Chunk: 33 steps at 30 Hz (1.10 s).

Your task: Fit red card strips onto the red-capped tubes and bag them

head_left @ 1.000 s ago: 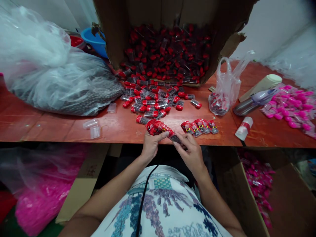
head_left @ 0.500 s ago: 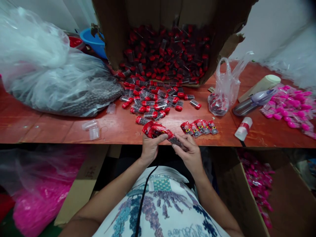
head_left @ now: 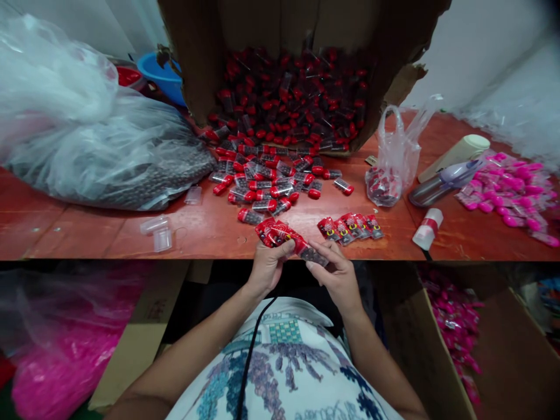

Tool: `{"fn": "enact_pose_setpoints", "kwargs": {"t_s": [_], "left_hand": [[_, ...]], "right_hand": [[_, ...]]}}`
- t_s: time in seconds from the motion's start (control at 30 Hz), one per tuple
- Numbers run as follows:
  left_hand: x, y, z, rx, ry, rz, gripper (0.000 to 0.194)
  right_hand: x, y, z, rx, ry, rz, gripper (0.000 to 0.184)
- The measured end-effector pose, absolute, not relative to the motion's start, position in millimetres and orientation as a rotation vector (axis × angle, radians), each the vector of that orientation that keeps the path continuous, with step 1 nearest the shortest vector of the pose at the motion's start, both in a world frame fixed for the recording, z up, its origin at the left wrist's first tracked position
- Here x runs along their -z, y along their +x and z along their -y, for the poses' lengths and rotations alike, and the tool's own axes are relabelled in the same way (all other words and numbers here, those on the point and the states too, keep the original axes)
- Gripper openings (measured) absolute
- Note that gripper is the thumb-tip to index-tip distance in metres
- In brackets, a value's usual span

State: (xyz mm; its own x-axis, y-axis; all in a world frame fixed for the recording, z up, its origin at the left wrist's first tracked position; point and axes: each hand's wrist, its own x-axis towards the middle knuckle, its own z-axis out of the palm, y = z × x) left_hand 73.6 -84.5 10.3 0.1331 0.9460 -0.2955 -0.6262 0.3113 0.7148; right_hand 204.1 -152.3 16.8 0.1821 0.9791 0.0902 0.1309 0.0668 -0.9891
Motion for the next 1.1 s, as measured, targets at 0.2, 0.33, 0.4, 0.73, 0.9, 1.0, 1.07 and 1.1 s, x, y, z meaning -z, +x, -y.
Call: {"fn": "enact_pose_setpoints", "kwargs": {"t_s": [0.2, 0.33, 0.4, 0.73, 0.9, 1.0, 1.07, 1.1], "left_hand": [[-8, 72, 85, -1.146, 0.477, -0.81, 0.023], [-10, 73, 85, -1.241, 0.601, -0.811, 0.028], [-10, 74, 85, -1.278, 0.638, -0.822, 0.03], [-15, 76, 86, -1.204, 0.409, -0.749, 0.023], [-15, 77, 85, -1.184, 0.373, -0.753, 0.022], [-14, 78, 84, -1.177, 0.378, -0.76, 0.022], [-13, 78, 83, -1.175, 0.389, -0.767, 0.022], [-12, 78, 83, -1.178, 0.399, -0.772, 0.022]], "right_hand": [[-16, 208, 152, -0.911, -1.328, 1.234, 0.038], [-19, 206, 153, -0.84, -1.384, 1.276, 0.039], [-19, 205, 154, -0.808, -1.401, 1.309, 0.039], [-17, 201, 155, -0.802, -1.319, 1.293, 0.04], [-14, 205, 154, -0.826, -1.271, 1.319, 0.04], [-10, 206, 153, -0.733, -1.271, 1.393, 0.043], [-7, 205, 154, -0.703, -1.28, 1.406, 0.042], [-6, 204, 154, -0.707, -1.291, 1.395, 0.042]]}}
